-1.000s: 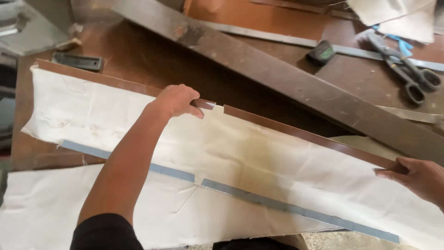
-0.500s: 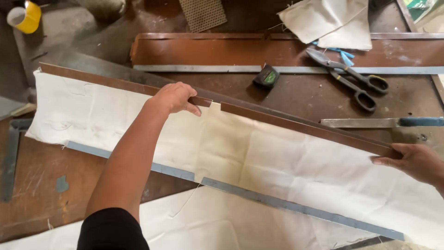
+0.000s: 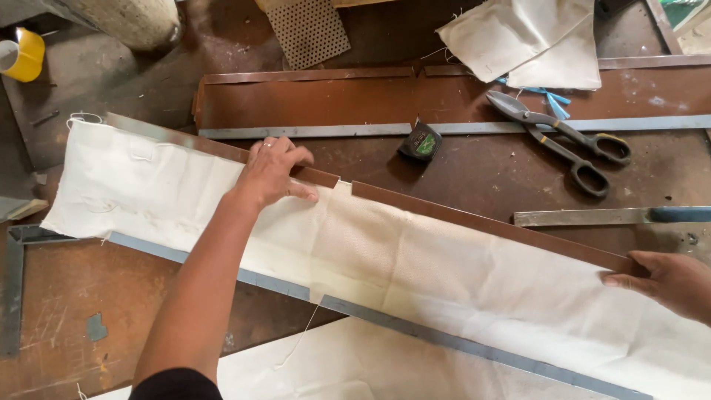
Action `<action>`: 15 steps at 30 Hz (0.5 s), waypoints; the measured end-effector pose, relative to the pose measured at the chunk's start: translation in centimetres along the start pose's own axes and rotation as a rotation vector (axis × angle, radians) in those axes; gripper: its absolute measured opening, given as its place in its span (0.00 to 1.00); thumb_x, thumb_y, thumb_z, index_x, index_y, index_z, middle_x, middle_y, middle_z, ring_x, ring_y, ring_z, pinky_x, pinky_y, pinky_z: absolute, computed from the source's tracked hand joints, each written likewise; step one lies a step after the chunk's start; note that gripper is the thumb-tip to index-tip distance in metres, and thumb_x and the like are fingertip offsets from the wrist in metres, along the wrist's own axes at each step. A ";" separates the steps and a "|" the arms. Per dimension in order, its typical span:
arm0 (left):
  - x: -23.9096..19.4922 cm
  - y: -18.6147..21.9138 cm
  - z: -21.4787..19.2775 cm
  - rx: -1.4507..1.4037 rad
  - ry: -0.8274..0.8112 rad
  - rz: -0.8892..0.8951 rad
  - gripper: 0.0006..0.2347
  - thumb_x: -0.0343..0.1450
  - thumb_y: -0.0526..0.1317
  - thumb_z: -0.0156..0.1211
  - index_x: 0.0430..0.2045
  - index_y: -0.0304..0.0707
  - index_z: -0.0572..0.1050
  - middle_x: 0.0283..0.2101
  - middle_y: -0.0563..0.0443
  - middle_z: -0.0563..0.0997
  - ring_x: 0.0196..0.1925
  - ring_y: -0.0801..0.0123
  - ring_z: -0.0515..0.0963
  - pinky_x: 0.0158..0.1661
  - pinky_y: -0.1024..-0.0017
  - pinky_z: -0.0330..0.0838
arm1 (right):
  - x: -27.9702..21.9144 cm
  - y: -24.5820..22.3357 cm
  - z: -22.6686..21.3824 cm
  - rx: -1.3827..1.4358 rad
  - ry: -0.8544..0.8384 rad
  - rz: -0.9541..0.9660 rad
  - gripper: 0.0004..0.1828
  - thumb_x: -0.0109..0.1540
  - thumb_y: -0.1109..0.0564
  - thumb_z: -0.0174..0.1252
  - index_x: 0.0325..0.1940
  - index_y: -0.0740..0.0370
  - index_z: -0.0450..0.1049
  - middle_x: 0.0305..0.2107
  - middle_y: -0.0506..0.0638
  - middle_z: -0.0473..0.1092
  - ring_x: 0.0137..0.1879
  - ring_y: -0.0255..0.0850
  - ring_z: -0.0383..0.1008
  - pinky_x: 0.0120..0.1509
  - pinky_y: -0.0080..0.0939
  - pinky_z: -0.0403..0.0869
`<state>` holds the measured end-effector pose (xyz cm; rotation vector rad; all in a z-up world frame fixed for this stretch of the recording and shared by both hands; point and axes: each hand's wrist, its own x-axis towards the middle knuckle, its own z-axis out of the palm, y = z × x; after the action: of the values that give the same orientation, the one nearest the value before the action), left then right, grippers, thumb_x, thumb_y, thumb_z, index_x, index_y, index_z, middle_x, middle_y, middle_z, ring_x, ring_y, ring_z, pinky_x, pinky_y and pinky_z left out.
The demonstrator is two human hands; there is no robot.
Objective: Measuring and cutting fabric strips along a metal guide piece on a workbench.
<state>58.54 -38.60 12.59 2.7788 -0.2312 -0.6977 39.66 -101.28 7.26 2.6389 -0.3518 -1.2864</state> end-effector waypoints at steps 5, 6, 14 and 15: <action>-2.1 -1.9 3.6 -0.109 0.242 0.071 0.27 0.58 0.58 0.68 0.53 0.64 0.78 0.69 0.63 0.69 0.79 0.57 0.49 0.72 0.42 0.23 | -1.0 -0.9 -0.9 -0.015 0.009 0.002 0.21 0.59 0.27 0.57 0.42 0.38 0.81 0.22 0.32 0.84 0.22 0.24 0.77 0.33 0.22 0.72; -2.4 -1.7 3.5 -0.111 0.243 0.066 0.27 0.58 0.58 0.68 0.53 0.64 0.78 0.69 0.63 0.69 0.79 0.57 0.49 0.72 0.42 0.23 | -0.4 -0.6 -0.2 -0.019 0.009 -0.002 0.21 0.59 0.27 0.57 0.42 0.38 0.81 0.22 0.32 0.84 0.22 0.24 0.77 0.33 0.22 0.72; -3.9 -0.3 5.4 -0.137 0.323 -0.046 0.21 0.70 0.56 0.55 0.59 0.61 0.73 0.71 0.67 0.66 0.79 0.56 0.45 0.72 0.44 0.24 | 0.3 0.7 2.9 0.029 0.218 -0.067 0.41 0.55 0.24 0.49 0.67 0.43 0.62 0.40 0.39 0.82 0.35 0.30 0.88 0.33 0.27 0.87; -4.0 0.0 5.5 -0.136 0.319 -0.044 0.21 0.70 0.56 0.55 0.59 0.61 0.73 0.71 0.67 0.66 0.79 0.56 0.45 0.72 0.44 0.24 | 0.3 0.9 3.9 0.031 0.214 -0.065 0.41 0.55 0.24 0.49 0.67 0.43 0.62 0.40 0.39 0.82 0.35 0.30 0.88 0.33 0.27 0.87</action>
<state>52.44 -38.92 9.63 2.7189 -0.0560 -0.2599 36.64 -102.50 4.88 2.8010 -0.2575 -1.0089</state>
